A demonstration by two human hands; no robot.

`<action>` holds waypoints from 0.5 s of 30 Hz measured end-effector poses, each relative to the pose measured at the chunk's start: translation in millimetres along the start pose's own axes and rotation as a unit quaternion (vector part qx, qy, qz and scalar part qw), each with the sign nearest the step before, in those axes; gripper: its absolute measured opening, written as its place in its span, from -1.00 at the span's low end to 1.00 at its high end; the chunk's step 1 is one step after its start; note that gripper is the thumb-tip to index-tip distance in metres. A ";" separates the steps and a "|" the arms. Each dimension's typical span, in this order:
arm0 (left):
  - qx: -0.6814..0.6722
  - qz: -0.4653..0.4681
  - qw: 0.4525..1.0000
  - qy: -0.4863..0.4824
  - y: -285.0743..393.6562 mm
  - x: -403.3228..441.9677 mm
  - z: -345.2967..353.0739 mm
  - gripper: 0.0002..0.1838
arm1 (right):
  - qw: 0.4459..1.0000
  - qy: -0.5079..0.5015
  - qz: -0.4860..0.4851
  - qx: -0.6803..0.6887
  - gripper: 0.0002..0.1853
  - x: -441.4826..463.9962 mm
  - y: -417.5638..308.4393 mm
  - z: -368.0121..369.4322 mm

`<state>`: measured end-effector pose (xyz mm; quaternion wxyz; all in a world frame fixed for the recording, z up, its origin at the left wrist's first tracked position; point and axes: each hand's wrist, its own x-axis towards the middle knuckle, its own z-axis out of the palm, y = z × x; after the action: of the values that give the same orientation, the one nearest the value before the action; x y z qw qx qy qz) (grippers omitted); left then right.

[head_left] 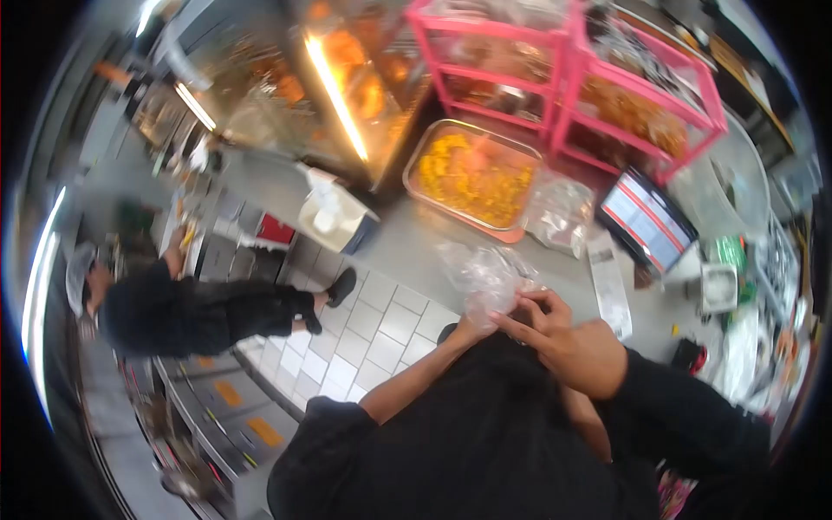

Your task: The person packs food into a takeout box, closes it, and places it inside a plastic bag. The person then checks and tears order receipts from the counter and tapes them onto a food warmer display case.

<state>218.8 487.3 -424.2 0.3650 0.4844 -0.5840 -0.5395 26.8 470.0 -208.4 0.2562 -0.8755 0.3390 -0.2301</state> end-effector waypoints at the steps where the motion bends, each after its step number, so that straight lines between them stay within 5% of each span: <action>1: -0.090 -0.028 0.995 0.017 2.8 0.5 -0.9 -0.78 | 0.976 0.069 0.117 0.172 -0.56 -7.5 17.1 22.7; 2: -0.089 -0.023 0.995 0.042 0.0 2.0 -2.5 -0.78 | 0.902 0.156 0.244 0.319 -0.65 -9.0 36.3 59.0; 4: 0.212 0.125 0.969 0.016 -11.0 7.0 -3.9 -0.79 | 0.789 0.219 0.381 0.429 -0.79 -16.8 65.9 119.2; 5: 0.213 0.127 0.968 0.032 -7.3 4.0 -4.7 -0.79 | 0.811 0.203 0.367 0.408 -0.81 -24.8 79.1 128.6; 7: -0.060 0.089 0.992 0.062 9.0 -4.8 -8.5 -0.78 | 0.863 0.171 0.329 0.344 -0.87 -32.5 95.4 138.4; 11: 0.006 0.115 0.991 0.070 26.8 -8.0 -14.1 -0.78 | 0.844 0.145 0.313 0.411 -0.90 -38.8 99.2 135.3; 13: 0.052 0.136 0.987 0.070 31.0 0.8 -15.3 -0.78 | 0.900 0.124 0.251 0.333 -0.89 -41.1 97.6 136.6; 14: 0.190 0.075 0.978 0.034 -2.4 13.0 -8.0 -0.78 | 0.912 0.099 0.270 0.292 -0.92 -44.3 92.3 140.6; 15: 0.040 0.057 0.991 0.112 7.9 14.7 2.6 -0.78 | 0.920 0.076 0.291 0.252 -0.90 -50.1 86.5 147.3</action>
<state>211.1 473.4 -418.3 0.4386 0.5221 -0.5873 -0.4360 37.3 493.5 -384.5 0.4973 -0.6250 0.5279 -0.2887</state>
